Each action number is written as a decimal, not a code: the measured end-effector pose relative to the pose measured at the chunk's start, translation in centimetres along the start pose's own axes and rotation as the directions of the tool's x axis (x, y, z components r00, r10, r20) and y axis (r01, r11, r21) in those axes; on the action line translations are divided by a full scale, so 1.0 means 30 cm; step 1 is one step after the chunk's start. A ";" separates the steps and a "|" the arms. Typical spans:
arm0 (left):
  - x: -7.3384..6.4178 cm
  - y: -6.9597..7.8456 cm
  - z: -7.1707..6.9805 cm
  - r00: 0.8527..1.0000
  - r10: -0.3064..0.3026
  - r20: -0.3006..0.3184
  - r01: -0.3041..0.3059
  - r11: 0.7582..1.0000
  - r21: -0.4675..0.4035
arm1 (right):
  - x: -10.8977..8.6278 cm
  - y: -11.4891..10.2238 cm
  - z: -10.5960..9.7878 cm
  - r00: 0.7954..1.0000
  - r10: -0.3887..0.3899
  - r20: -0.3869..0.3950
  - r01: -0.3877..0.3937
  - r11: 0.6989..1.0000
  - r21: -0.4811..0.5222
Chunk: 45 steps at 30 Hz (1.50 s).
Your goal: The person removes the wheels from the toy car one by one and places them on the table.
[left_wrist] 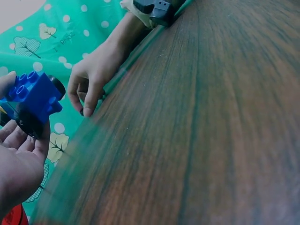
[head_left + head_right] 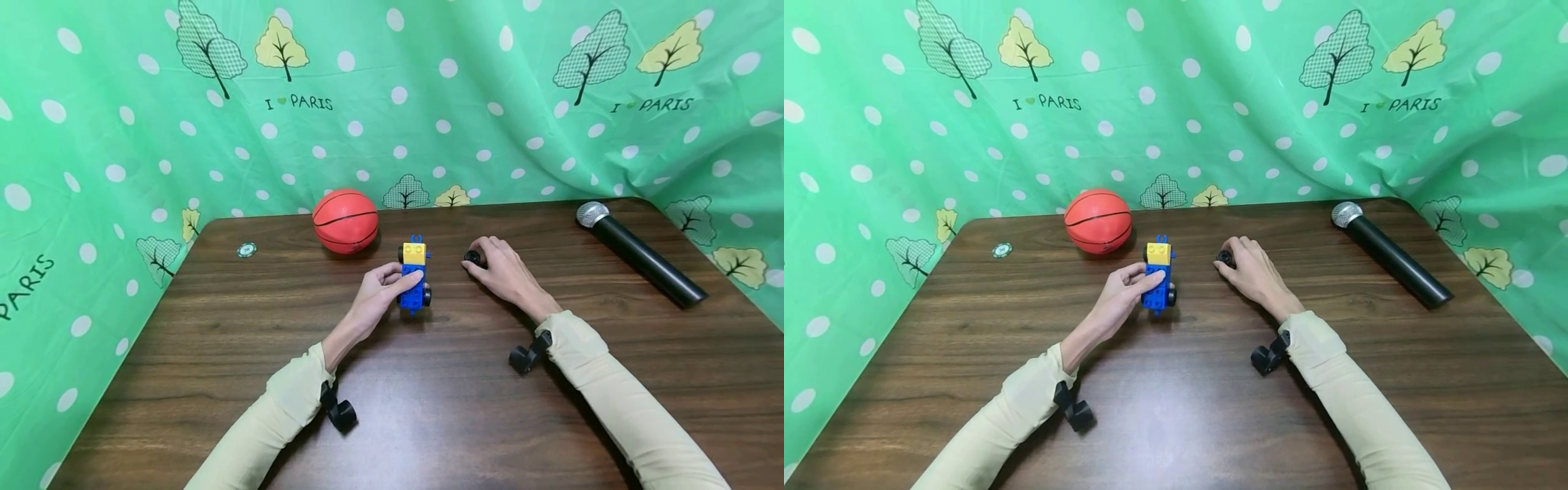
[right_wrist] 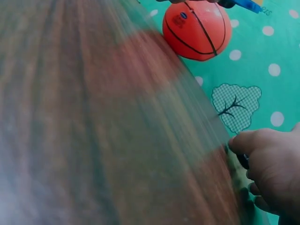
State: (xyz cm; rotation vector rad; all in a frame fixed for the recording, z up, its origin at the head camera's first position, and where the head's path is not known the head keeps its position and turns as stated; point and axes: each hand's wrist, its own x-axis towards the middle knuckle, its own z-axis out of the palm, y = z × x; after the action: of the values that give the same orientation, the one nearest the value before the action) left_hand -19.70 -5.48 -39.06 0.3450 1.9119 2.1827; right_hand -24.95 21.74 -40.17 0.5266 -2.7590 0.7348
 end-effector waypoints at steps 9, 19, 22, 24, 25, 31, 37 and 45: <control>-0.002 0.003 -0.002 1.000 0.004 -0.008 -0.004 1.000 0.009 | 0.004 0.024 0.004 0.999 0.005 0.034 -0.006 0.999 0.036; 0.001 -0.005 0.006 0.999 0.038 -0.001 -0.038 0.999 -0.001 | -0.012 -0.008 -0.008 0.996 0.091 0.016 -0.092 0.994 0.066; 0.003 -0.004 0.009 0.999 0.047 -0.013 -0.047 0.999 0.003 | -0.019 -0.040 -0.004 0.997 0.074 -0.010 -0.072 0.990 0.119; 0.004 -0.002 0.011 0.999 0.047 -0.020 -0.047 0.999 0.000 | -0.025 -0.069 0.002 0.999 0.048 -0.015 -0.044 0.981 0.191; 0.004 -0.001 0.011 0.999 0.048 -0.020 -0.048 0.999 -0.007 | -0.029 -0.086 0.005 0.999 0.037 -0.008 -0.034 0.973 0.229; 0.005 -0.005 0.016 0.998 0.058 -0.034 -0.059 0.997 -0.046 | -0.067 -0.179 0.024 0.993 0.008 0.115 -0.057 0.902 0.429; 0.005 -0.007 0.023 0.994 0.074 -0.076 -0.077 0.997 -0.029 | -0.101 -0.255 0.037 0.981 -0.011 0.194 -0.112 0.784 0.611; 0.007 -0.004 0.041 0.987 0.132 -0.090 -0.134 0.991 -0.014 | -0.124 -0.335 0.070 0.968 0.105 0.228 -0.246 0.580 0.777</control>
State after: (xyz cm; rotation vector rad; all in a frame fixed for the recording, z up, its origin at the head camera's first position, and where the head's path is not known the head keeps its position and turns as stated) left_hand -19.50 -4.24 -39.03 0.3886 1.9643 2.3372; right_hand -17.84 13.57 -38.78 0.4578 -2.4755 2.1193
